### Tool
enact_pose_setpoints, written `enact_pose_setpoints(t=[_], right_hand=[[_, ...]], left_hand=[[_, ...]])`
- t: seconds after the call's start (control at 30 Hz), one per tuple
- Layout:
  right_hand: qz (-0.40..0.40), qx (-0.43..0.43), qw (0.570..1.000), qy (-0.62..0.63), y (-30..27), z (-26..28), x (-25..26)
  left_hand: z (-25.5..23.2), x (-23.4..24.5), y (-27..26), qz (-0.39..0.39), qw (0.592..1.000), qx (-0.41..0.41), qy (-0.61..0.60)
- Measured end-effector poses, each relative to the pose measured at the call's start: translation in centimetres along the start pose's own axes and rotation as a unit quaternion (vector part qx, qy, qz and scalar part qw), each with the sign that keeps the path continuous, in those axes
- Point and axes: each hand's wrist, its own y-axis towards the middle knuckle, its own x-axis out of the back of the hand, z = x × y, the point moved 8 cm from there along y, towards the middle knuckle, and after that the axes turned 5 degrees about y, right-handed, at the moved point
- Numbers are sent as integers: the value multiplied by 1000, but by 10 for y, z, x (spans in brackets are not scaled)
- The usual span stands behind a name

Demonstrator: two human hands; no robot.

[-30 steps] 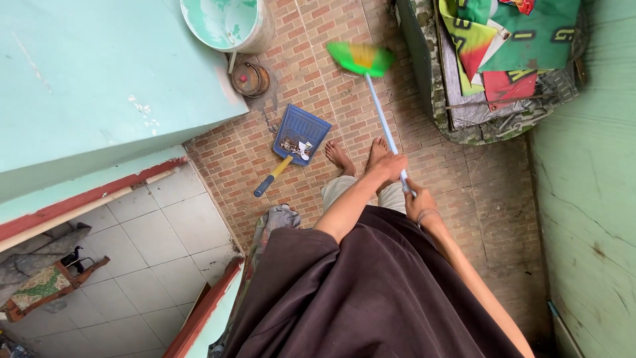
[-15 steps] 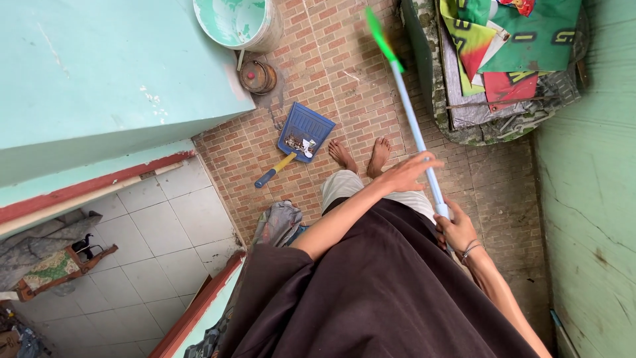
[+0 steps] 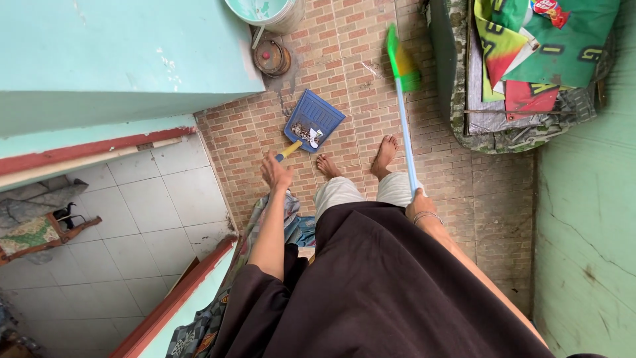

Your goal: Sweeping dirt and debris into a dustpan in a hallway.

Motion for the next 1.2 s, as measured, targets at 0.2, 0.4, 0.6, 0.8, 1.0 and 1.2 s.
enact_pose_setpoints(t=[0.2, 0.4, 0.6, 0.8, 1.0, 1.2], right_hand=[[68, 20, 996, -50, -61, 57, -18], [-14, 56, 998, 23, -148, 116, 21], [-41, -9, 996, -81, -131, 168, 26], [-85, 46, 992, -87, -53, 180, -20], [-110, 22, 989, -98, -43, 116, -70], [-21, -140, 984, -104, -116, -16, -76]], left_hand=[[91, -27, 15, 57, 983, 145, -95], [111, -87, 67, -11, 967, -19, -252], [77, -103, 72, -29, 929, -153, -335], [80, -113, 84, -93, 931, -152, -319], [111, -85, 60, -16, 928, 4, -373], [167, -96, 53, -78, 890, -35, -448]])
